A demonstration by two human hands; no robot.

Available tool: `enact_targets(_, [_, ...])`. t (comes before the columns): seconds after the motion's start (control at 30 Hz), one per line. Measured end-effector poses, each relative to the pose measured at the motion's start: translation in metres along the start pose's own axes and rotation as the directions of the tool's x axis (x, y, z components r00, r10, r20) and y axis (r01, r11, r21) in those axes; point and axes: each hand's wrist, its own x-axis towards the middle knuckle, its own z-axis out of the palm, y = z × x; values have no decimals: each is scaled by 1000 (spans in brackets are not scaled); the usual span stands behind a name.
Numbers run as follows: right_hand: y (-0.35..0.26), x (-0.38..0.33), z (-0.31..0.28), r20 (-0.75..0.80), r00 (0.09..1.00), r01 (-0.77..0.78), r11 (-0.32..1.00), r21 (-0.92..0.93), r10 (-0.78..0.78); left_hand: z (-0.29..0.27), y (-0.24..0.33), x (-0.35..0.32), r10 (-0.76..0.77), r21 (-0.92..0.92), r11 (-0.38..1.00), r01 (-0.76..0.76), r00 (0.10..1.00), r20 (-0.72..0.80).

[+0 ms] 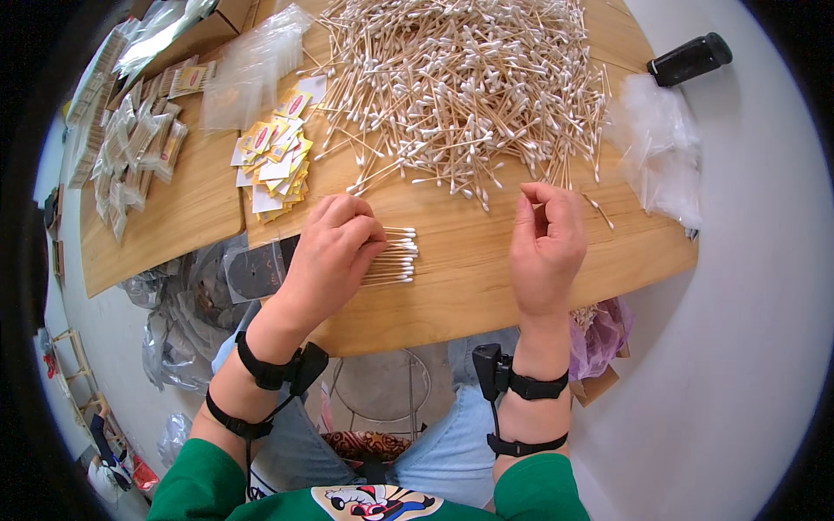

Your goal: Manually organizing, counting, and arranging wooden cotton swabs into rows to insert them into clear plastic card packaging.

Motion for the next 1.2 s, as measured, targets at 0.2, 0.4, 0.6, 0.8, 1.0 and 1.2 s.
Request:
enact_targets(0.2, [-2, -2, 4, 26, 999, -48, 997, 65, 46, 2, 0, 1, -5, -2, 1000, 5, 1000, -10])
enact_targets(0.4, [-11, -11, 17, 105, 990, -116, 971, 208, 96, -1, -8, 5, -49, 60, 997, 58, 990, -131])
enact_targets(0.6, [-34, -22, 36, 190, 977, -159, 923, 350, 96, -2, -7, 3, -30, 59, 998, 33, 998, -48])
enact_targets(0.8, [-48, -38, 50, 369, 905, -402, 708, 581, 212, 2, 2, -10, -362, -579, 777, 245, 927, -94])
enact_targets(1.0, [-54, -53, 69, 378, 918, -355, 681, 640, 124, 27, 9, -18, -472, -893, 441, 90, 869, -146])
enact_targets(1.2, [-53, -56, 77, 356, 929, -332, 644, 690, 97, 26, 11, -17, -515, -939, 341, 39, 844, -152])
